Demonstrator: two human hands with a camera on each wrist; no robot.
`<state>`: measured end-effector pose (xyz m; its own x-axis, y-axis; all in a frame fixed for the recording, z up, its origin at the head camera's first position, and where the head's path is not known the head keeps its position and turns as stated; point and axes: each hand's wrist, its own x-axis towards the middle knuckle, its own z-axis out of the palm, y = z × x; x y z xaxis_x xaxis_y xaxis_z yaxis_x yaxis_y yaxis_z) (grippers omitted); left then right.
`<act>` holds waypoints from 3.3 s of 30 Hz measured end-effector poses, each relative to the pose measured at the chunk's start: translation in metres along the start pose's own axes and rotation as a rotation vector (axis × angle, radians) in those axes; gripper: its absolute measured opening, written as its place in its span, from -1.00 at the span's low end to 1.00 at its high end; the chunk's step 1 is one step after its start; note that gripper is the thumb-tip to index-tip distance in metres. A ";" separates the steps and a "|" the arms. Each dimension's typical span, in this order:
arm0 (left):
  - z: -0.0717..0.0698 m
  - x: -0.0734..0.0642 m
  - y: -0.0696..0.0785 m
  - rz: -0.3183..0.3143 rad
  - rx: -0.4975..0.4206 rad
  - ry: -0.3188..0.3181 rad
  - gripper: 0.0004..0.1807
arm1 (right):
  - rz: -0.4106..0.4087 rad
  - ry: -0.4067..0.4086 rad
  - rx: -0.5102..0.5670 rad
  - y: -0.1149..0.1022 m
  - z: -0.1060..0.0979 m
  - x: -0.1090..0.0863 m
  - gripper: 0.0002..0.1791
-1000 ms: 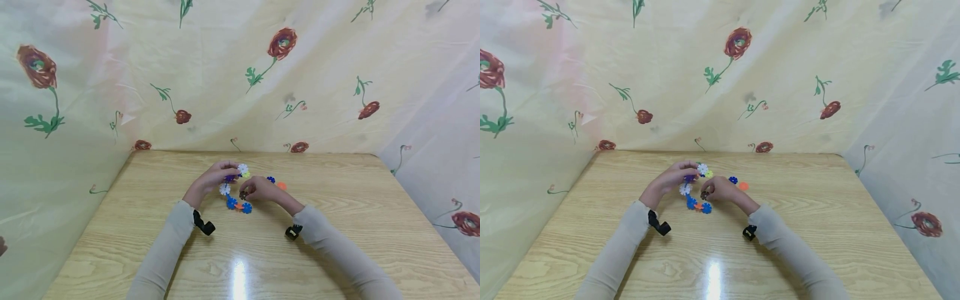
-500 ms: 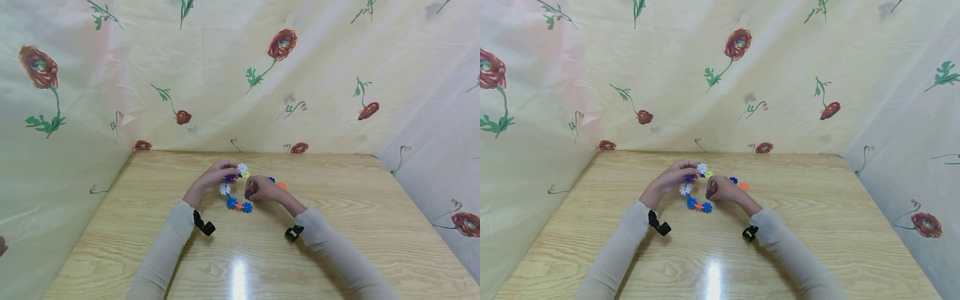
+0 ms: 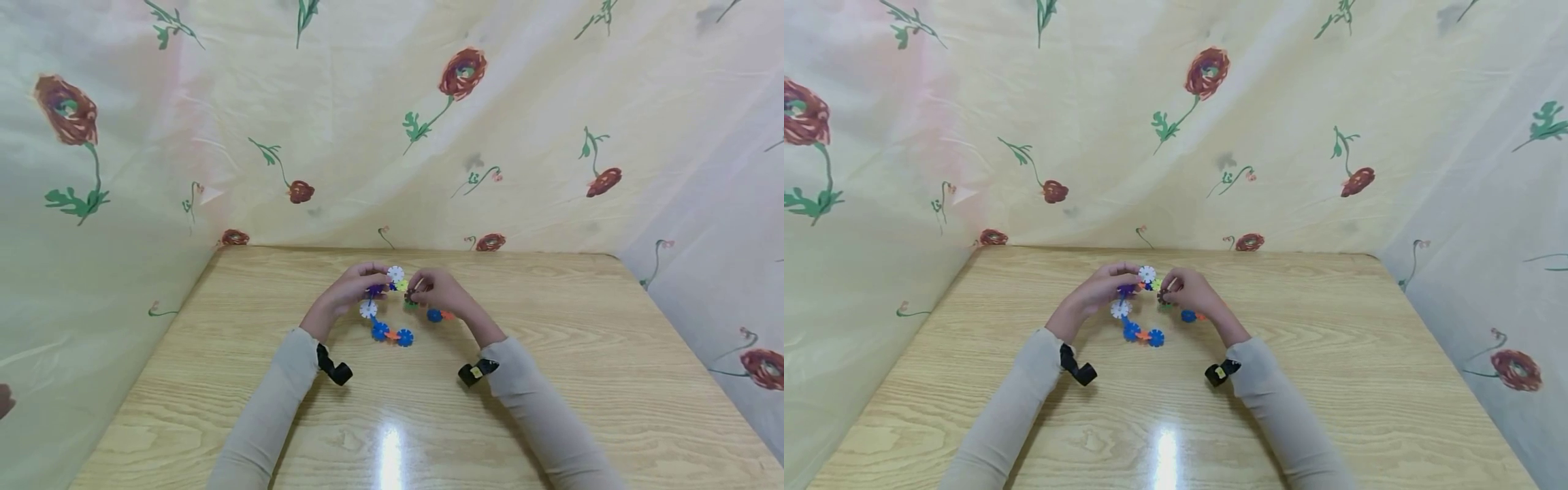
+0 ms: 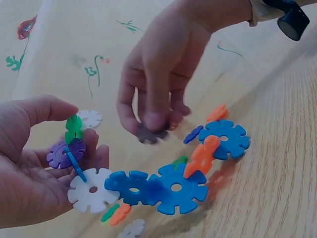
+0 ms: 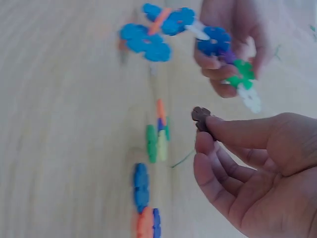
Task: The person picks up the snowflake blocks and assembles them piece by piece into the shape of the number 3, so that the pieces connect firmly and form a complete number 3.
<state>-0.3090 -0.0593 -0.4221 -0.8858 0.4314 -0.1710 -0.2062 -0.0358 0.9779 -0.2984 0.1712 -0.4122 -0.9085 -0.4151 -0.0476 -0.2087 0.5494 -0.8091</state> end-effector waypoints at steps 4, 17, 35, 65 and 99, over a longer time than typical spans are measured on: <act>0.001 0.001 0.000 -0.012 -0.009 0.004 -0.74 | -0.007 0.131 0.098 -0.002 -0.003 0.000 -0.83; 0.005 0.002 -0.003 -0.010 -0.011 0.055 -0.83 | -0.119 0.260 0.250 -0.003 0.000 0.002 -0.81; 0.013 0.003 -0.003 -0.035 -0.069 0.134 -0.84 | -0.212 0.270 0.212 -0.005 0.004 0.003 -0.87; 0.014 -0.002 -0.001 0.028 -0.030 0.007 -0.91 | -0.301 0.294 0.227 -0.008 0.009 0.000 -0.91; 0.007 0.003 -0.009 0.005 -0.038 0.065 -0.89 | -0.001 -0.158 -0.244 0.010 -0.026 -0.014 -0.73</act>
<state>-0.3072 -0.0510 -0.4307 -0.9118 0.3716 -0.1749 -0.2164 -0.0726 0.9736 -0.2975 0.2014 -0.4049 -0.8447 -0.5127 -0.1534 -0.3076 0.6996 -0.6449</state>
